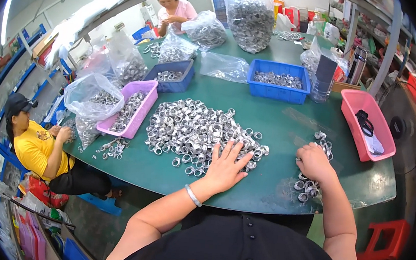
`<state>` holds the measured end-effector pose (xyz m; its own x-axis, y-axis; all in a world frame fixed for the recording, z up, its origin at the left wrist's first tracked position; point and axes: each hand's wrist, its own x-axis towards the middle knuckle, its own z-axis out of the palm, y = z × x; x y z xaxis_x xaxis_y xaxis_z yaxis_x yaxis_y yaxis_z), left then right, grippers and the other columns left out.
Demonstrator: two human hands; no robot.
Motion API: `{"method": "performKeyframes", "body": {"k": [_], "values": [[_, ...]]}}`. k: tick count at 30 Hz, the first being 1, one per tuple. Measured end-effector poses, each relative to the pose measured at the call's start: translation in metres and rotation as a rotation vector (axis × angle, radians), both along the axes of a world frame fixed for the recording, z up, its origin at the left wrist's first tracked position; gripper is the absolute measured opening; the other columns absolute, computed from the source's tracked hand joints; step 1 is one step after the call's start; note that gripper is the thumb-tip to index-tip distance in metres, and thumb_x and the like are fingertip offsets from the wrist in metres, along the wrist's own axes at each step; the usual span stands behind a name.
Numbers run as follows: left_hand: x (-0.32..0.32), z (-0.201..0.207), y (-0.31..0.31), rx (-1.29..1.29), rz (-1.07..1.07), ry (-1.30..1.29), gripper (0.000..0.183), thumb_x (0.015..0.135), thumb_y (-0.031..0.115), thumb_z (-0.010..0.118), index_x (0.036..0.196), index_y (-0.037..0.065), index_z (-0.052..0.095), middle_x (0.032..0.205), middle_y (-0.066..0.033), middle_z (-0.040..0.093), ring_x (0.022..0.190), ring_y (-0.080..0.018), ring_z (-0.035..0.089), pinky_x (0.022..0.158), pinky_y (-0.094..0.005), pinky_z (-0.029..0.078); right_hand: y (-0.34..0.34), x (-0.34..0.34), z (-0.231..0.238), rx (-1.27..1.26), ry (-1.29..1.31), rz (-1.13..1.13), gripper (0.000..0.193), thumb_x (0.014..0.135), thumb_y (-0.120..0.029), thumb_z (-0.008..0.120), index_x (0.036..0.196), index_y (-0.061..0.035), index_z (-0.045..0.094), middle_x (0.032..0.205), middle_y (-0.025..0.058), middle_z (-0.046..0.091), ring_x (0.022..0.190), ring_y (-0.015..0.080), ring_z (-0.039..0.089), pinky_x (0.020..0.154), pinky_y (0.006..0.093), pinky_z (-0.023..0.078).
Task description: The person picks up metal rings from a large pile, rotates them by hand to check for defects, and places them into a separate pile on the table.
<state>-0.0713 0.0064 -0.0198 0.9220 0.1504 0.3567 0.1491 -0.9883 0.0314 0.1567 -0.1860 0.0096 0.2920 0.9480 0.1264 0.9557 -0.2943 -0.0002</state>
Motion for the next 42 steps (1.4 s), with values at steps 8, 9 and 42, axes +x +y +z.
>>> {"method": "performKeyframes", "body": {"k": [8, 9, 42], "values": [[0.0, 0.011, -0.007, -0.181, -0.006, -0.164, 0.056, 0.074, 0.03, 0.07, 0.122, 0.008, 0.052, 0.126, -0.0161, 0.047, 0.121, -0.0361, 0.04, 0.101, -0.0554, 0.022, 0.038, -0.012, 0.014, 0.39, 1.456, 0.158, 0.023, 0.087, -0.006, 0.059, 0.109, 0.0022, 0.058, 0.094, 0.0027, 0.061, 0.085, 0.0094, 0.056, 0.078, 0.0243, 0.047], [0.001, 0.016, -0.008, -0.241, -0.046, -0.219, 0.053, 0.074, 0.026, 0.07, 0.12, 0.006, 0.053, 0.123, -0.0154, 0.05, 0.117, -0.0347, 0.043, 0.1, -0.0521, 0.025, 0.04, -0.016, 0.019, 0.382, 1.588, 0.184, 0.024, 0.088, -0.006, 0.059, 0.11, 0.0018, 0.057, 0.096, 0.0032, 0.061, 0.085, 0.0088, 0.056, 0.078, 0.024, 0.047], [0.026, 0.03, -0.033, -0.501, -0.248, -0.624, 0.031, 0.066, -0.004, 0.073, 0.092, 0.002, 0.057, 0.083, -0.0088, 0.059, 0.074, -0.021, 0.056, 0.067, -0.0299, 0.045, 0.043, -0.045, -0.008, 0.47, 1.931, 0.421, 0.029, 0.088, 0.002, 0.054, 0.116, 0.0007, 0.059, 0.104, 0.0092, 0.063, 0.088, 0.0156, 0.061, 0.078, 0.0298, 0.051]]}}
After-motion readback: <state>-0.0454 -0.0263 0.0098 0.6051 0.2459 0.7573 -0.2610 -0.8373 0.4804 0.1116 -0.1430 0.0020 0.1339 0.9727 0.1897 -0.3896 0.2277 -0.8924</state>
